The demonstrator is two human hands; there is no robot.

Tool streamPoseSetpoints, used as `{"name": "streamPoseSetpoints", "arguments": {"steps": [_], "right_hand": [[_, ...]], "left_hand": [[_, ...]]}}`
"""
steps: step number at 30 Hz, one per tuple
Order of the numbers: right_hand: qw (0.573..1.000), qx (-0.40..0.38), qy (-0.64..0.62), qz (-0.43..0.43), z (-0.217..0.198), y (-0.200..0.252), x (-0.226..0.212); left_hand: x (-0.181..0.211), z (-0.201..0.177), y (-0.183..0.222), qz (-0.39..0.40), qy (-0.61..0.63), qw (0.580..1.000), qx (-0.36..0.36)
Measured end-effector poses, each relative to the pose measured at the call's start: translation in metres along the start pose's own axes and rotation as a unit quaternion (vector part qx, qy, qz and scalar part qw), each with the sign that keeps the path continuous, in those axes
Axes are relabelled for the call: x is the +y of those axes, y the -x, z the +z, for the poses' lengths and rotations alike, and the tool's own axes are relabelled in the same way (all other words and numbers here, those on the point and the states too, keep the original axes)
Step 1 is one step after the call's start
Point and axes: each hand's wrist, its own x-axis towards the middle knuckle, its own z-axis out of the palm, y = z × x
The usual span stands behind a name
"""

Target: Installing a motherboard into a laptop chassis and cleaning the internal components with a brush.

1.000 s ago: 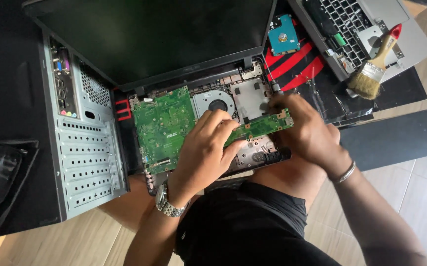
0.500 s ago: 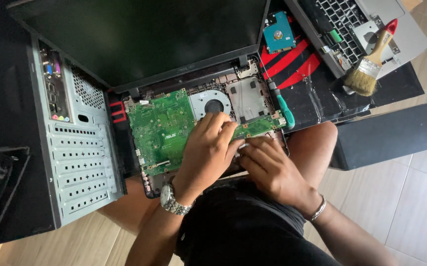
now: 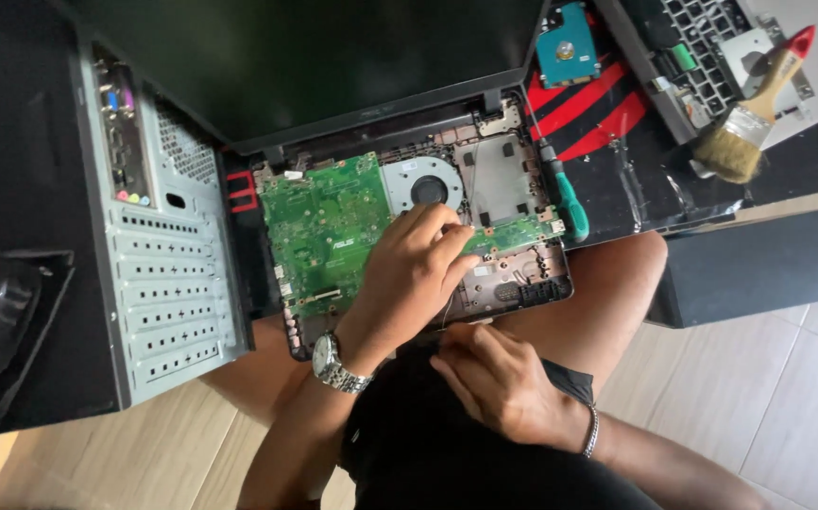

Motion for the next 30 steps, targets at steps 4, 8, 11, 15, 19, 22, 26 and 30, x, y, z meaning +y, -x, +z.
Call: {"name": "streamPoseSetpoints", "arguments": {"steps": [4,8,11,15,19,22,26,30], "right_hand": [[0.998,-0.049,-0.013,-0.025,0.009,0.005,0.001],[0.996,-0.067,-0.067,-0.003,0.008,-0.001,0.001],[0.99,-0.054,-0.125,0.025,0.007,-0.006,-0.001],[0.989,-0.058,-0.136,0.026,0.008,-0.011,0.0],[0.996,-0.069,-0.054,-0.03,0.001,-0.016,0.017],[0.999,-0.031,-0.006,-0.01,-0.003,-0.015,0.04],[0.99,-0.084,0.11,-0.006,-0.028,-0.033,0.066],[0.974,-0.106,0.192,-0.049,-0.042,-0.065,0.084]], "left_hand": [[0.002,-0.019,0.01,0.023,0.04,0.999,0.015],[0.005,-0.024,0.039,0.064,0.044,0.996,-0.033],[0.008,-0.029,0.06,0.046,0.091,0.994,-0.048],[0.009,-0.034,0.078,0.024,0.153,0.988,-0.023],[0.01,-0.031,0.093,-0.019,0.07,0.997,-0.009],[0.004,-0.024,0.106,-0.039,0.049,0.998,0.008],[-0.005,-0.02,0.123,-0.058,0.051,0.996,0.053],[-0.002,-0.035,0.123,-0.064,0.061,0.994,0.058]]}}
